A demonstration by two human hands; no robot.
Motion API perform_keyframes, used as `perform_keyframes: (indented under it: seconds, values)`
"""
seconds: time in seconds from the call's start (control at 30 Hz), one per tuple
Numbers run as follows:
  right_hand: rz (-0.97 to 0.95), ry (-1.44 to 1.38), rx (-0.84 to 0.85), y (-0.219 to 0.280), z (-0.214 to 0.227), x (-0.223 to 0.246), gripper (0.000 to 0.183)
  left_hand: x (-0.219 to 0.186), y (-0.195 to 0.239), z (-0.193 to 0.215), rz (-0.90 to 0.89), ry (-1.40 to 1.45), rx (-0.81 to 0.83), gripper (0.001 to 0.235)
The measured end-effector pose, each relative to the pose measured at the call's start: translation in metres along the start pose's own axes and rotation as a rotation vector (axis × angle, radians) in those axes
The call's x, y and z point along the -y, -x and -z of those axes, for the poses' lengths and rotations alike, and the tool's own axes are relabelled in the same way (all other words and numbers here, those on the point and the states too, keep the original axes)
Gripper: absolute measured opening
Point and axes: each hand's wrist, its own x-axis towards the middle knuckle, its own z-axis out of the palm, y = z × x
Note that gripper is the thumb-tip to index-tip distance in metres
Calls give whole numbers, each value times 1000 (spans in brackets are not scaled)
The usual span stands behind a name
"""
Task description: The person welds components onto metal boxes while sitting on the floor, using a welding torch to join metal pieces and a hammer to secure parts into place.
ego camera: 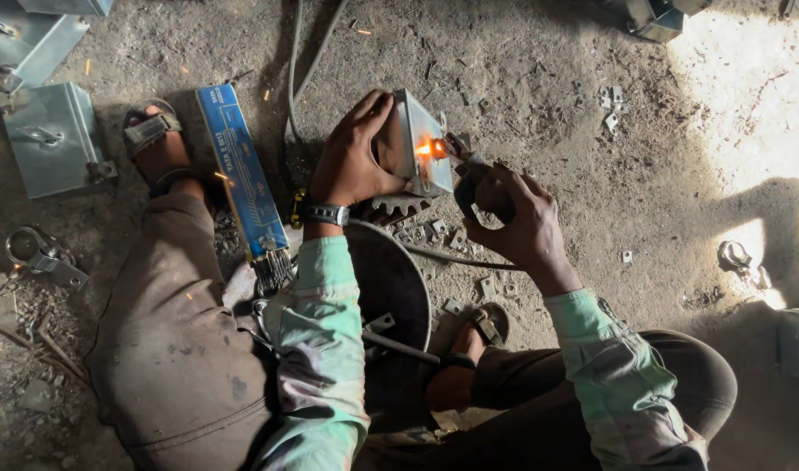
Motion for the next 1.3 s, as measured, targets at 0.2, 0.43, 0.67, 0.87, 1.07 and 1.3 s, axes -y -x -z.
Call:
perform_keyframes:
  seconds: [0.2, 0.43, 0.67, 0.87, 1.07, 1.3]
  values:
    - [68, 32, 41, -9, 3, 10, 55, 4, -1, -6, 19, -11, 21, 117]
    - [-18, -119, 22, -7, 1, 14, 52, 7, 0, -4, -6, 0, 55, 129]
    - [30, -75, 76, -11, 8, 17, 49, 5, -2, -5, 1, 3, 50, 126]
    - [-145, -131, 127, -18, 6, 20, 56, 16, 2, -12, -99, -2, 0, 121]
    - [-35, -75, 76, -16, 9, 20, 54, 37, 7, -28, -147, -60, -59, 118]
    - [-142, 45, 107, -7, -5, -26, 42, 37, 3, -22, -203, 9, -39, 122]
